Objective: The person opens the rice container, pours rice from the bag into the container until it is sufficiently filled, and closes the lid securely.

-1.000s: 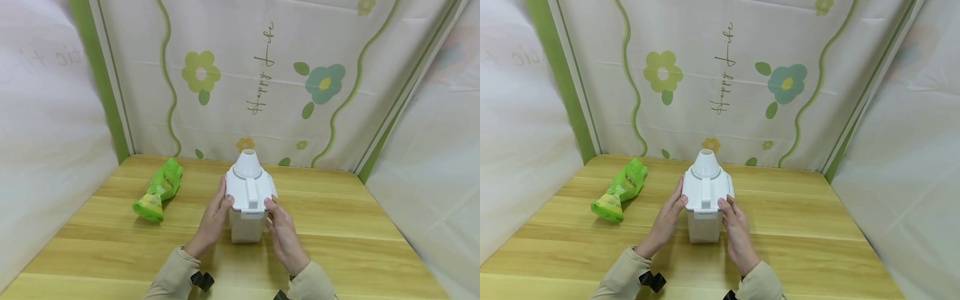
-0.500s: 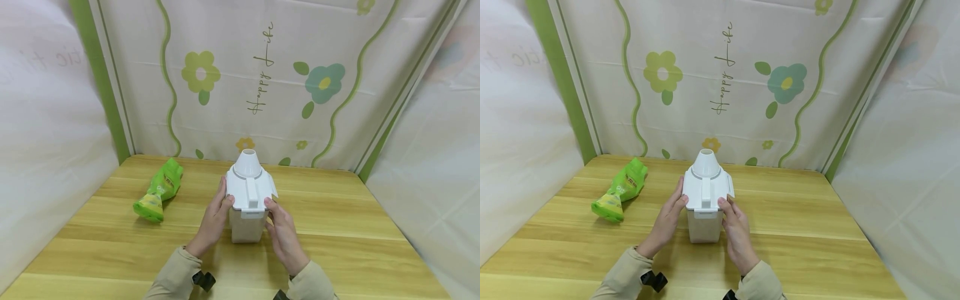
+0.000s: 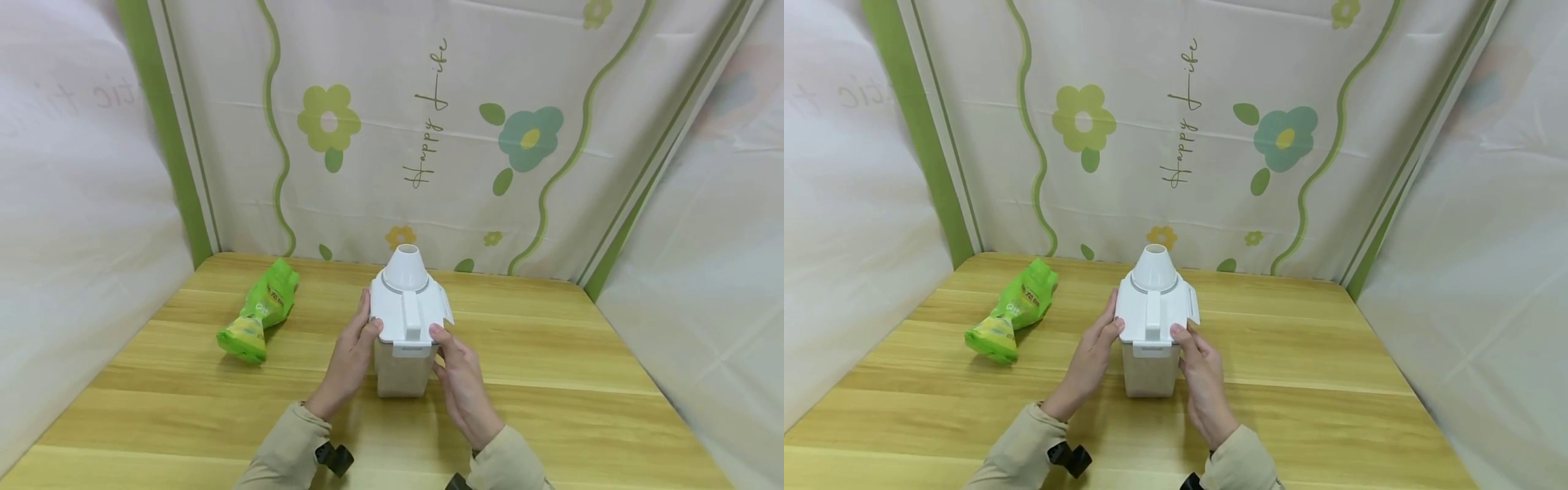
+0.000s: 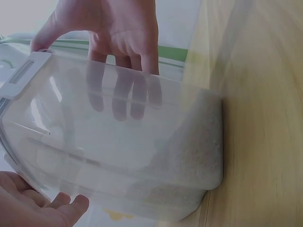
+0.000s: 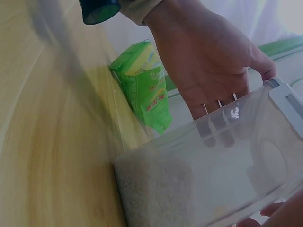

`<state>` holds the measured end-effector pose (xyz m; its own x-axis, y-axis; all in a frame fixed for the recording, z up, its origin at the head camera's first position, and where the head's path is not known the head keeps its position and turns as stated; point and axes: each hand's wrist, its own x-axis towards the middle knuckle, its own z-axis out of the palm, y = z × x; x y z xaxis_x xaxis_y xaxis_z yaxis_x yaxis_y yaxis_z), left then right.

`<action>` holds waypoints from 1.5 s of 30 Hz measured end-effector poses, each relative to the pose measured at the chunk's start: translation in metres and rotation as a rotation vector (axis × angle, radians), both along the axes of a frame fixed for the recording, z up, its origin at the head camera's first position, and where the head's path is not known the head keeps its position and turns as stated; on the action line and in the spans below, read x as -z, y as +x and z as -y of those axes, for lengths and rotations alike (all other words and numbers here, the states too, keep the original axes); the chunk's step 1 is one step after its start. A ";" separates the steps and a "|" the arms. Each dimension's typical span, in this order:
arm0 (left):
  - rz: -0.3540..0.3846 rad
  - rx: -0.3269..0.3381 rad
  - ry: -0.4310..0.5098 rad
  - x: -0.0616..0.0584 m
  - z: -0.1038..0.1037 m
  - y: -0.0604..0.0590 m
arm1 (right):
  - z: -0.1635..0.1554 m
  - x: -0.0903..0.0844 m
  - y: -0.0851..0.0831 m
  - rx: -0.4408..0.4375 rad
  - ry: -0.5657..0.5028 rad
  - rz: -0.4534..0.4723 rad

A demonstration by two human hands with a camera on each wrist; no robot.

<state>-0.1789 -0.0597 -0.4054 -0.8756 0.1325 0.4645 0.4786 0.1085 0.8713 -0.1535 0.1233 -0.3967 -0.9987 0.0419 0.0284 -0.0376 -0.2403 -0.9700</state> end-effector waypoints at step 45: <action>0.076 -0.107 0.086 -0.002 -0.018 0.005 | -0.006 -0.009 -0.009 -0.027 0.033 0.039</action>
<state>-0.1741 -0.0418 -0.4030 -0.9158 -0.0010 0.4015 0.4002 0.0783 0.9131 -0.1625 0.1294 -0.3875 -0.9998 0.0150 -0.0100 0.0067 -0.2089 -0.9779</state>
